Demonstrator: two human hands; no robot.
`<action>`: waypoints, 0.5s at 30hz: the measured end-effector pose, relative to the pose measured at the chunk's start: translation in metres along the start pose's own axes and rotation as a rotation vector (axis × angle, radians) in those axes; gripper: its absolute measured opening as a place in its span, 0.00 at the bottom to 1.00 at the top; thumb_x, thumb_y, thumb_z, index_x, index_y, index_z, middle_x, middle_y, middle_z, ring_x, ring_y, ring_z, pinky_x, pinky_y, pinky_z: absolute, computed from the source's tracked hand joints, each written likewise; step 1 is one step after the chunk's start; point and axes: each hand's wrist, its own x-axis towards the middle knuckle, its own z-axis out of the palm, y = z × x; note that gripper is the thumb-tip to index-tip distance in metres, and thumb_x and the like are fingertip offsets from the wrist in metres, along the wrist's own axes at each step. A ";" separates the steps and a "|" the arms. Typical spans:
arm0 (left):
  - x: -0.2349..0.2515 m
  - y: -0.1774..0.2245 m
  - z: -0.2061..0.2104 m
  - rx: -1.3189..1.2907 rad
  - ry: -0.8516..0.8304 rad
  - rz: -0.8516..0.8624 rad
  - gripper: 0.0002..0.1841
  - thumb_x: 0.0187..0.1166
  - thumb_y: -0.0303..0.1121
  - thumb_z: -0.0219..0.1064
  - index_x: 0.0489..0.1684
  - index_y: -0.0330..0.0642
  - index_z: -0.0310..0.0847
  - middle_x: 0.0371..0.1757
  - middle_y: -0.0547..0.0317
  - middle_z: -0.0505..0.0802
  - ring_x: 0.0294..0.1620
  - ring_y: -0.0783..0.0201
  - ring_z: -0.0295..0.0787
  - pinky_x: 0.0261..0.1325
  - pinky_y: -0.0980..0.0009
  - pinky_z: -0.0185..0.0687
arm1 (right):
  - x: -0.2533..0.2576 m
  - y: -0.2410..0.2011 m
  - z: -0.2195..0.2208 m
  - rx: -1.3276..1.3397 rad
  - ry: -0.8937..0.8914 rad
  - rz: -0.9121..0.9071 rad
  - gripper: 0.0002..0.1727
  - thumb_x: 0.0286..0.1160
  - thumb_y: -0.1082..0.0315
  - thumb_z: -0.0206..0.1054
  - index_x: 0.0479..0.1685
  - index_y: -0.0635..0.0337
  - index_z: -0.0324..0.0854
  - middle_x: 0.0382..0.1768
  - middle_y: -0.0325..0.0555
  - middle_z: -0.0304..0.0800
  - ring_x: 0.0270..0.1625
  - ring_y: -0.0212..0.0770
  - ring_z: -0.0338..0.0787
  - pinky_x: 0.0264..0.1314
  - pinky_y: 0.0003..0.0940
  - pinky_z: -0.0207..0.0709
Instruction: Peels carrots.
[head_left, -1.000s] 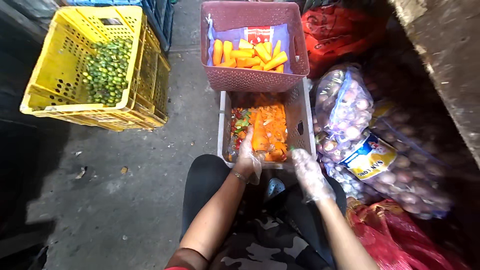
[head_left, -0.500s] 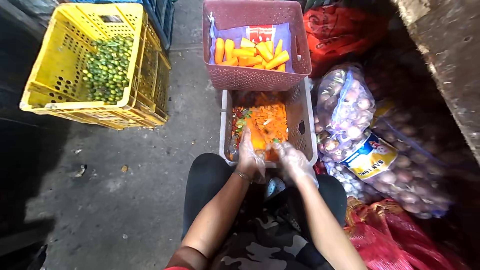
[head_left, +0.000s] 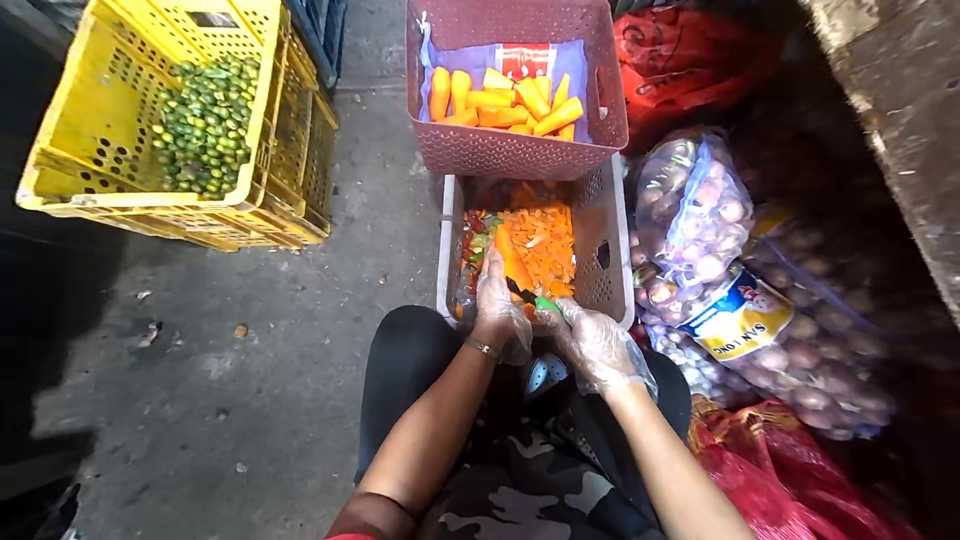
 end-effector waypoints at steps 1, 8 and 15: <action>0.001 -0.001 0.001 -0.028 -0.001 -0.028 0.27 0.95 0.50 0.41 0.91 0.57 0.59 0.86 0.57 0.72 0.84 0.60 0.68 0.82 0.53 0.66 | 0.009 -0.001 -0.002 0.007 -0.030 0.046 0.33 0.90 0.38 0.49 0.68 0.56 0.82 0.47 0.63 0.93 0.57 0.64 0.92 0.59 0.65 0.79; 0.007 -0.003 -0.002 -0.105 -0.058 -0.042 0.25 0.96 0.48 0.39 0.87 0.56 0.63 0.74 0.54 0.82 0.66 0.61 0.83 0.65 0.59 0.81 | 0.047 0.033 -0.008 0.122 0.067 0.170 0.32 0.93 0.40 0.45 0.72 0.55 0.79 0.57 0.65 0.91 0.65 0.66 0.88 0.67 0.71 0.75; 0.003 -0.003 -0.001 0.201 0.051 0.060 0.26 0.96 0.43 0.39 0.91 0.52 0.58 0.86 0.50 0.73 0.84 0.57 0.69 0.83 0.54 0.64 | -0.006 0.005 -0.005 0.013 -0.058 -0.001 0.33 0.90 0.38 0.47 0.63 0.58 0.83 0.44 0.62 0.92 0.53 0.63 0.93 0.56 0.64 0.80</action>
